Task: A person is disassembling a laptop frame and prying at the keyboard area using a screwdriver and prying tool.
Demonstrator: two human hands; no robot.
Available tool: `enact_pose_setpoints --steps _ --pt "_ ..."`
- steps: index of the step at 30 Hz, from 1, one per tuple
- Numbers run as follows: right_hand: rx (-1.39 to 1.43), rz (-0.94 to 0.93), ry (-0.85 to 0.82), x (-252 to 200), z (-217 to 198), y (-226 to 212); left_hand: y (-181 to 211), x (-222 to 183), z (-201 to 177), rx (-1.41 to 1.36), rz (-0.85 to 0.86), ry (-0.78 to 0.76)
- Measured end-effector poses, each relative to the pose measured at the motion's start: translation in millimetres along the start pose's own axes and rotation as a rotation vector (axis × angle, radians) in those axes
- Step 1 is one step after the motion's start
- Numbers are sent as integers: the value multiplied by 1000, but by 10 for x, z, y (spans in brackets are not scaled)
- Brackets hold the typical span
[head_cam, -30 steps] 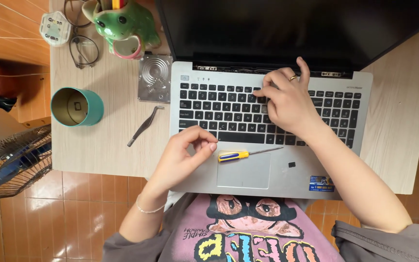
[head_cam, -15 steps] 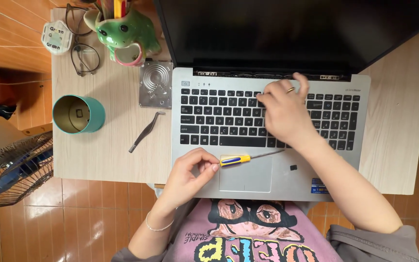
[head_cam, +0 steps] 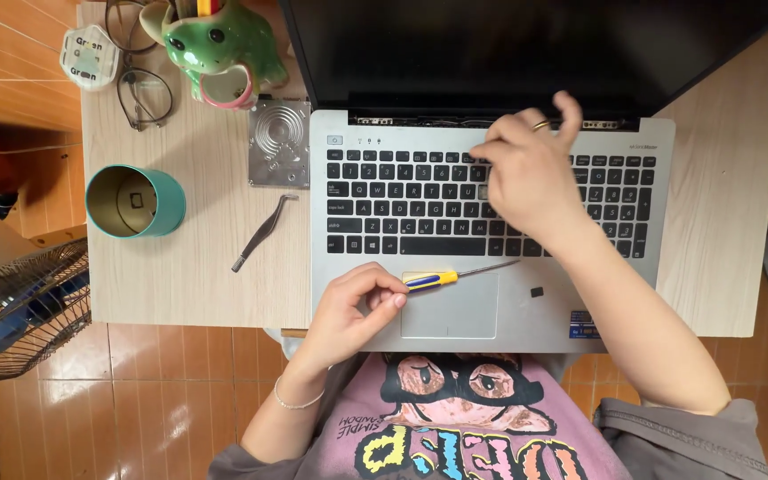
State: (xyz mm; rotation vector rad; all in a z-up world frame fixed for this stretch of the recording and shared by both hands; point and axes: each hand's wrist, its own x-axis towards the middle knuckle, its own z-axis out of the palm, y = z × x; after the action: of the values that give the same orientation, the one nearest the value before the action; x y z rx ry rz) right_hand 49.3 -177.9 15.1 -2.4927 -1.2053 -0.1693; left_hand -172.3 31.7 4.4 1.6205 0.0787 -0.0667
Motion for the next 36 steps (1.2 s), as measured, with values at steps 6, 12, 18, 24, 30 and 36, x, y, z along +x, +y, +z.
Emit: enact_pose_setpoints --steps 6,12,18,24,30,36 --pt "-534 -147 -85 -115 259 -342 9 22 -11 0 8 -5" --pt "-48 8 -38 -80 71 -19 25 -13 9 36 5 29" --pt "177 159 79 -876 -680 -110 -63 -37 -25 -15 21 13" --pt "77 300 25 -1801 -579 -390 -76 -13 -16 -38 -27 6" --pt "-31 433 155 -1808 -340 -645 -119 -30 10 -30 -42 32" --pt "-142 385 152 -1746 -271 -620 -77 -32 44 -37 -91 46"
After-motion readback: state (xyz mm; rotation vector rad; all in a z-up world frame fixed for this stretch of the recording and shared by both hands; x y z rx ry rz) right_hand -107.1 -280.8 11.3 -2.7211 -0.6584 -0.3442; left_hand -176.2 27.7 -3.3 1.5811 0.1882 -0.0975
